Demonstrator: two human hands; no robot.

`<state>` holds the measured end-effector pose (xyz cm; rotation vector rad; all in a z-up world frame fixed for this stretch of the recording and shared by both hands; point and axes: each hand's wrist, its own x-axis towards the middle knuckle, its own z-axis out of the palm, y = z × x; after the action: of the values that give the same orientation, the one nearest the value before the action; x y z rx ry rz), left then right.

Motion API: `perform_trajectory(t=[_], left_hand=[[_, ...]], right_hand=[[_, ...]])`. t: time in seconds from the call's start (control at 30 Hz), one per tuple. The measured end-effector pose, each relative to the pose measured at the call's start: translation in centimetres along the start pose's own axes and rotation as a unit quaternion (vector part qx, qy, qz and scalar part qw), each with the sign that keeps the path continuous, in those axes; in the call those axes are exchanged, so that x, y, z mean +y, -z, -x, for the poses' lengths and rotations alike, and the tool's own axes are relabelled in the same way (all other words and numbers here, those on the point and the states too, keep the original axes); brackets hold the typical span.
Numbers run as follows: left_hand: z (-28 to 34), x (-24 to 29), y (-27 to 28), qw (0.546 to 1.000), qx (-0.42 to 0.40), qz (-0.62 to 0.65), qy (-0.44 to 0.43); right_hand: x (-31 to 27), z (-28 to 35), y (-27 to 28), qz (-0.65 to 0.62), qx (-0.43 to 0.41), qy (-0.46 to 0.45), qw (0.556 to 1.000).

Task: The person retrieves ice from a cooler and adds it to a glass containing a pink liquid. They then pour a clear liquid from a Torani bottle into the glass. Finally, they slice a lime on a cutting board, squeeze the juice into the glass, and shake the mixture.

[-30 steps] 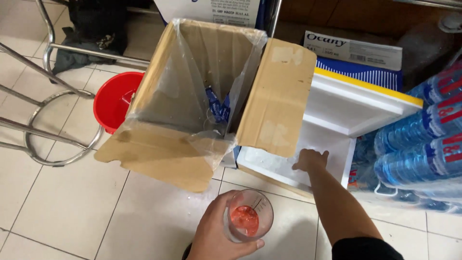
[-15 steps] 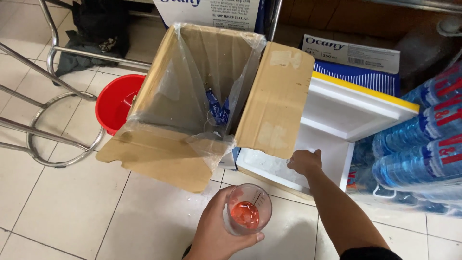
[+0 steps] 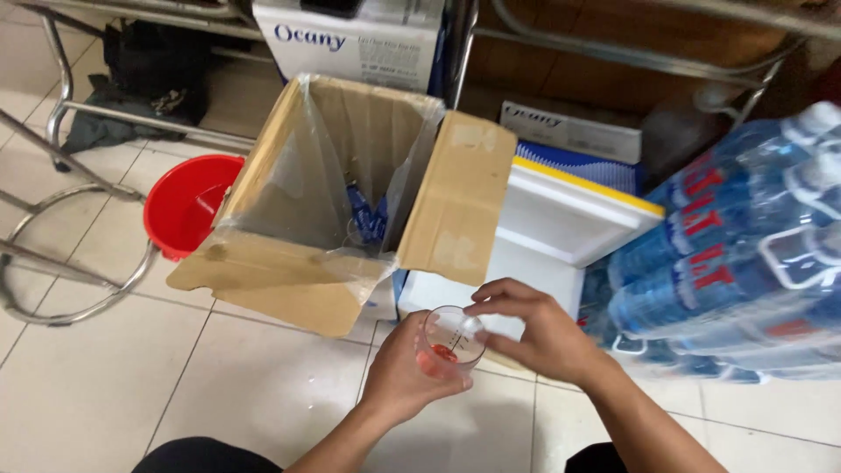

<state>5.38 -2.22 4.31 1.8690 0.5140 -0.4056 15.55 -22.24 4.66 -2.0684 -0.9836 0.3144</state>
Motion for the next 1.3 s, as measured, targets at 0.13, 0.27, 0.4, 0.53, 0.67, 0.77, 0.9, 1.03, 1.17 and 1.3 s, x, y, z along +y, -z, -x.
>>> perform_trajectory(t=[0.13, 0.27, 0.4, 0.53, 0.67, 0.77, 0.9, 1.03, 1.17, 1.3], left_hand=[[-1.7, -0.8, -1.7, 0.998, 0.009, -0.013, -0.060], [-2.7, -1.4, -2.5, 0.996, 0.021, 0.000, -0.086], [-2.6, -1.7, -2.4, 0.986, 0.043, 0.061, -0.147], [-2.0, -1.7, -0.8, 0.974, 0.044, 0.080, -0.206], [-0.8, -1.0, 1.4, 0.975, 0.002, 0.003, -0.222], [0.5, -0.1, 2.4, 0.981, -0.051, -0.017, -0.189], [0.5, -0.7, 2.3, 0.962, -0.086, -0.036, -0.255], [1.1, 0.4, 2.2, 0.971, -0.116, -0.087, -0.190], [0.6, -0.6, 1.0, 0.970, -0.137, -0.095, -0.177], [0.0, -0.9, 0.8, 0.968, -0.113, -0.063, -0.213]], right_hand=[[1.7, 0.3, 3.4, 0.088, 0.122, 0.027, 0.988], [7.4, -1.8, 7.9, 0.299, 0.250, -0.046, 0.920], [8.1, -3.8, 8.4, 0.359, 0.157, -0.193, 0.899], [8.9, -2.3, 5.6, 0.439, 0.160, -0.156, 0.870], [9.1, -0.1, 1.5, 0.424, 0.035, -0.123, 0.897], [10.3, 2.2, -3.2, 0.420, -0.006, -0.105, 0.901], [14.3, 4.9, -9.0, 0.388, 0.007, -0.071, 0.919], [16.0, 5.5, -11.4, 0.391, 0.013, -0.109, 0.914], [16.7, 6.9, -12.6, 0.437, 0.055, -0.074, 0.895], [21.2, 7.2, -10.5, 0.484, 0.097, 0.092, 0.865]])
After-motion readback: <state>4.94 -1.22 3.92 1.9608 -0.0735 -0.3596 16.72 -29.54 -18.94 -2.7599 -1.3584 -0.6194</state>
